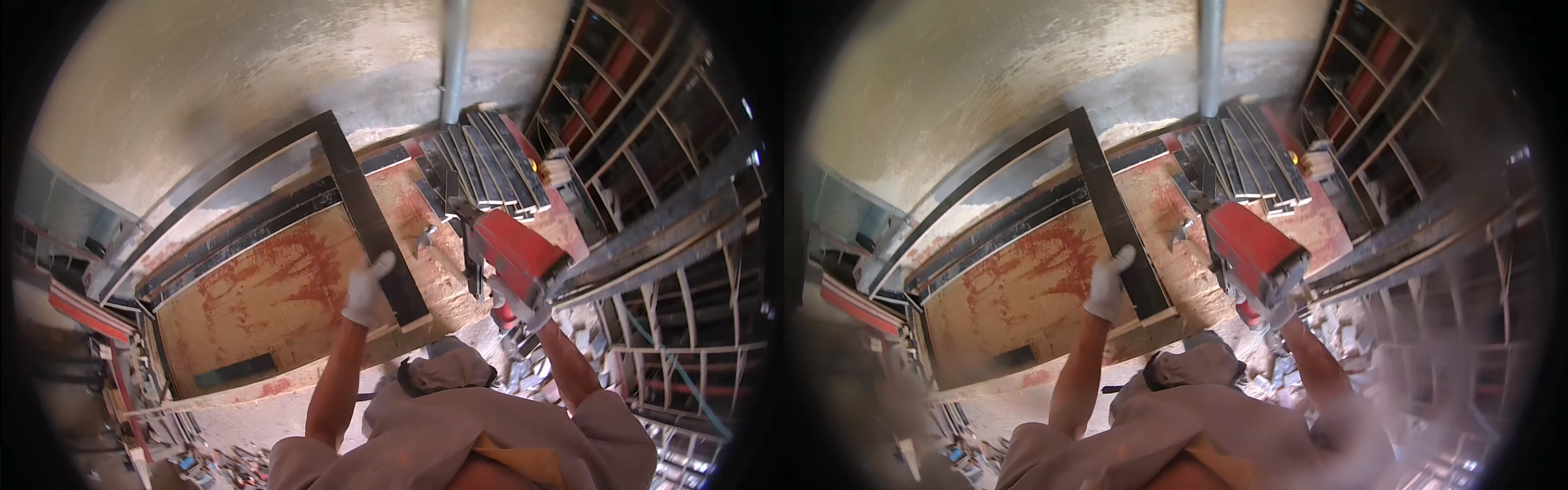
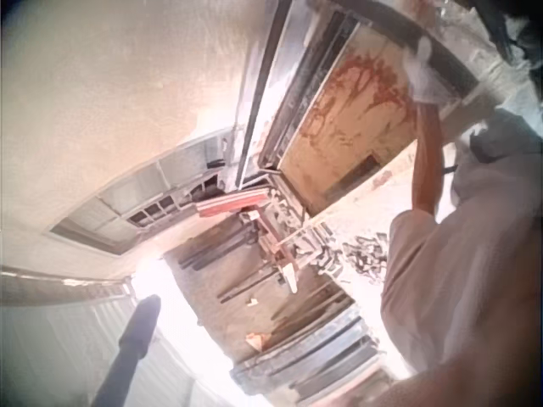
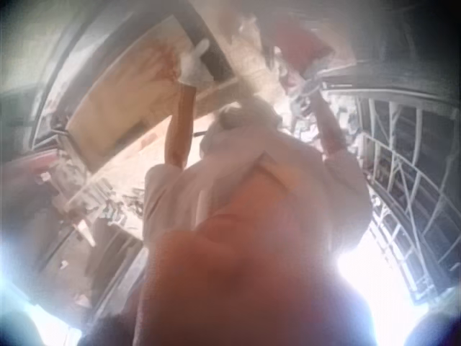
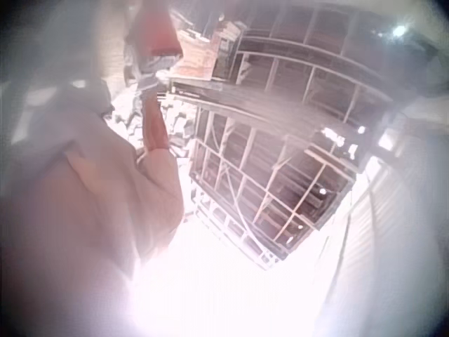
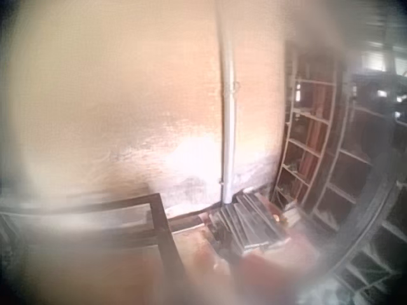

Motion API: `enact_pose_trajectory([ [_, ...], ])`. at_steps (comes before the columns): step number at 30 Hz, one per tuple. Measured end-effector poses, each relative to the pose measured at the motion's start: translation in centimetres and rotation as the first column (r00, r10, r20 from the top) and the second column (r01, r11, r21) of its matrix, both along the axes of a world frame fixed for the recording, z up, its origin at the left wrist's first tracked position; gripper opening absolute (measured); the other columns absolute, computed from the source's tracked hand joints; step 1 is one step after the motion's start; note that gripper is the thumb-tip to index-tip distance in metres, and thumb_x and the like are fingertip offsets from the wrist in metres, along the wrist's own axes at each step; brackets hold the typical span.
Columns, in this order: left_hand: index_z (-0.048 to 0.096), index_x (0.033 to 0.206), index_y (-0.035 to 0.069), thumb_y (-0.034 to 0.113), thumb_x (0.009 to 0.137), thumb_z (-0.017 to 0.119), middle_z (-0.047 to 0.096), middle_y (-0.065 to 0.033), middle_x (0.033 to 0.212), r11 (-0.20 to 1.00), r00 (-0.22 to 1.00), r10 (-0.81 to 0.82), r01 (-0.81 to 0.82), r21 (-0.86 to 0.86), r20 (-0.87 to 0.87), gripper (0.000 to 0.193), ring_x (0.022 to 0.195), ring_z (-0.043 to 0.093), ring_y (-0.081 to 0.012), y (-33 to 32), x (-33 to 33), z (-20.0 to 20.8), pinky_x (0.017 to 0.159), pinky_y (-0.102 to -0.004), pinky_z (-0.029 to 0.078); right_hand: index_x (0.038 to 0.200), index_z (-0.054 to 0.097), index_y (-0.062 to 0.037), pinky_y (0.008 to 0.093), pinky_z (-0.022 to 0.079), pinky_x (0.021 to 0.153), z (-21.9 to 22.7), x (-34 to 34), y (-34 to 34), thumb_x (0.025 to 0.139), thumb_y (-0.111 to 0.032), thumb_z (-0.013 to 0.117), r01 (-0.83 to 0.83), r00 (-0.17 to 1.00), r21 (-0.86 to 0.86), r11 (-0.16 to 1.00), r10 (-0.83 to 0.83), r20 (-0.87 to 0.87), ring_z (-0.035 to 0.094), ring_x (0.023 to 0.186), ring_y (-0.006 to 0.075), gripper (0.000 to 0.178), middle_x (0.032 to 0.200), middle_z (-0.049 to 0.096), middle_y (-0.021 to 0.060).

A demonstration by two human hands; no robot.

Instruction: The person assembles a wooden frame by placing rectangular wooden pieces onto a workbench and securing them with a red pneumatic nail gun. The person repeatedly picks up pieces, aligns them, and nails them in place.

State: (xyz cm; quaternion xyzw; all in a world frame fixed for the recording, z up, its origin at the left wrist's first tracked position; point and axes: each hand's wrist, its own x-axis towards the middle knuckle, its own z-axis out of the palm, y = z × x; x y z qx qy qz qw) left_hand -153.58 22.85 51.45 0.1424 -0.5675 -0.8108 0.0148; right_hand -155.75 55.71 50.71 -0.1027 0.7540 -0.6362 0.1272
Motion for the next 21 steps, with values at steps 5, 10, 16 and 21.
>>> enact_pose_trajectory([
  [5, 0.068, 0.116, -0.003, 0.021, 0.093, 0.072, 0.072, -0.0075, 0.103, 0.971, 0.979, 0.201, -0.202, -0.132, -0.016, 0.034, 0.091, 0.066, -0.0154, -7.2, -11.4, 1.9, 0.082, -0.0297, 0.054, 0.136, 0.051, -0.0003, 0.0337, 0.045, 0.096, 5.1, -14.4, -5.8, 0.103, -0.016, 0.053, -0.424, 0.901, 0.018, 0.905, 0.42, 0.108, 0.055, 0.113, 0.0195, 0.037, 0.123, 0.057, 0.0151],
  [10, 0.071, 0.107, -0.001, 0.022, 0.09, 0.076, 0.073, -0.0074, 0.094, 0.976, 0.97, 0.188, -0.202, 0.076, 0.155, 0.03, 0.074, 0.069, -0.0171, -12.3, -20.4, 1.8, 0.067, -0.0315, 0.057, 0.113, 0.067, 0.0024, 0.0248, 0.046, 0.06, 13.3, -22.9, -15.7, 0.101, -0.019, 0.061, -0.464, 0.765, -0.105, 0.88, 0.457, 0.453, 0.054, 0.068, 0.0092, 0.025, 0.079, 0.061, 0.0018],
  [16, 0.074, 0.101, 0.0, 0.02, 0.084, 0.081, 0.074, -0.0083, 0.091, 0.971, 0.974, 0.153, -0.18, 0.156, 0.167, 0.027, 0.075, 0.069, -0.0164, -12.1, -22.6, 2.5, 0.068, -0.0322, 0.056, 0.085, 0.067, -0.0022, 0.0284, 0.043, 0.042, 18.1, -28.1, -23.0, 0.091, -0.009, 0.067, -0.482, 0.839, 0.082, 0.872, 0.433, 0.33, 0.051, 0.047, 0.011, 0.009, 0.06, 0.052, 0.0008],
  [21, 0.075, 0.095, -0.003, 0.022, 0.083, 0.082, 0.073, -0.0068, 0.089, 0.972, 0.968, 0.228, -0.22, -0.081, 0.106, 0.028, 0.073, 0.066, -0.0137, -12.4, -22.8, 0.8, 0.065, -0.0293, 0.054, 0.075, 0.062, -0.0057, 0.0298, 0.043, 0.042, 18.1, -30.8, -26.7, 0.084, -0.008, 0.069, -0.495, 0.817, 0.106, 0.863, 0.42, 0.394, 0.05, 0.044, 0.0129, 0.011, 0.057, 0.051, 0.001],
])
